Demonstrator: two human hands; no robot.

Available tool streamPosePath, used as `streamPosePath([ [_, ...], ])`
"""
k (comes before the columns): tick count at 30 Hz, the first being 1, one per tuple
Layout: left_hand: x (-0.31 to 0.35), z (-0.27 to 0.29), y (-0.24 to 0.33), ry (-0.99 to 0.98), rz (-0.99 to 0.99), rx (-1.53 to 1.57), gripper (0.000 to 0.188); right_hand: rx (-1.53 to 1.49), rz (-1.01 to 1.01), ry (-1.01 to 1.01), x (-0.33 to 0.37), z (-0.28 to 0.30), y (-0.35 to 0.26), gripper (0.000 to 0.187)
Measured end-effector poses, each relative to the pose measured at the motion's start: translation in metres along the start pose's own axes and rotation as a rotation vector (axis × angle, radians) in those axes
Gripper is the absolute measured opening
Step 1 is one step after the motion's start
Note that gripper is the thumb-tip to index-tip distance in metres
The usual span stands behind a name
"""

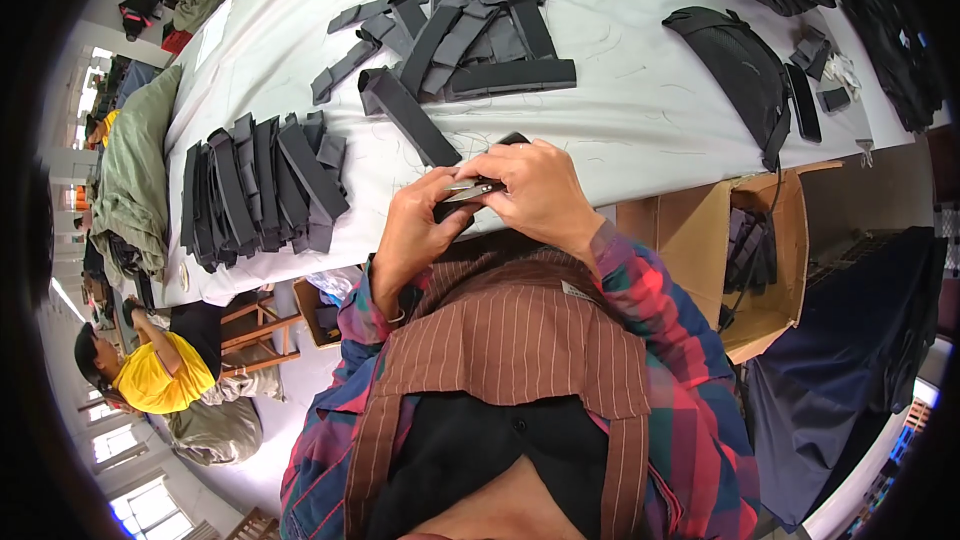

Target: Trimming excess thread or small plastic bits from black strap-like components using small clippers.

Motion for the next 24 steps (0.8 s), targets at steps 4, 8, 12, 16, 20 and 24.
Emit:
streamPosePath([
  [4,0.0,-0.003,-0.004,0.253,-0.261,-0.254,0.024,0.013,-0.056,0.006,0.007,-0.008,0.004,0.018],
  [8,0.003,-0.014,0.002,0.364,-0.22,-0.244,0.024,-0.119,-0.201,0.038,0.013,-0.014,0.011,0.015],
  [12,0.005,-0.023,-0.004,0.46,-0.18,-0.096,0.024,-0.592,-0.435,0.118,0.017,-0.021,0.014,0.007],
  [16,0.0,-0.029,-0.012,0.466,-0.251,-0.062,0.025,-0.635,-0.5,0.188,0.023,-0.034,0.019,0.006],
  [20,0.001,-0.051,-0.037,0.26,-0.138,0.194,0.027,-0.526,-0.505,0.188,0.031,-0.041,0.026,0.008],
  [24,0.003,-0.053,-0.037,0.149,0.004,0.18,0.024,-0.412,-0.5,0.157,0.037,-0.043,0.026,0.006],
])
Point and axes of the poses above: each hand's wrist, its own x-axis away from the middle knuckle, its own z-axis out of the back of the hand, y = z × x, the point moved 1 cm from there along -x, towards the middle knuckle, and after that the axes turned 9 degrees about z, right-handed, at the moved point
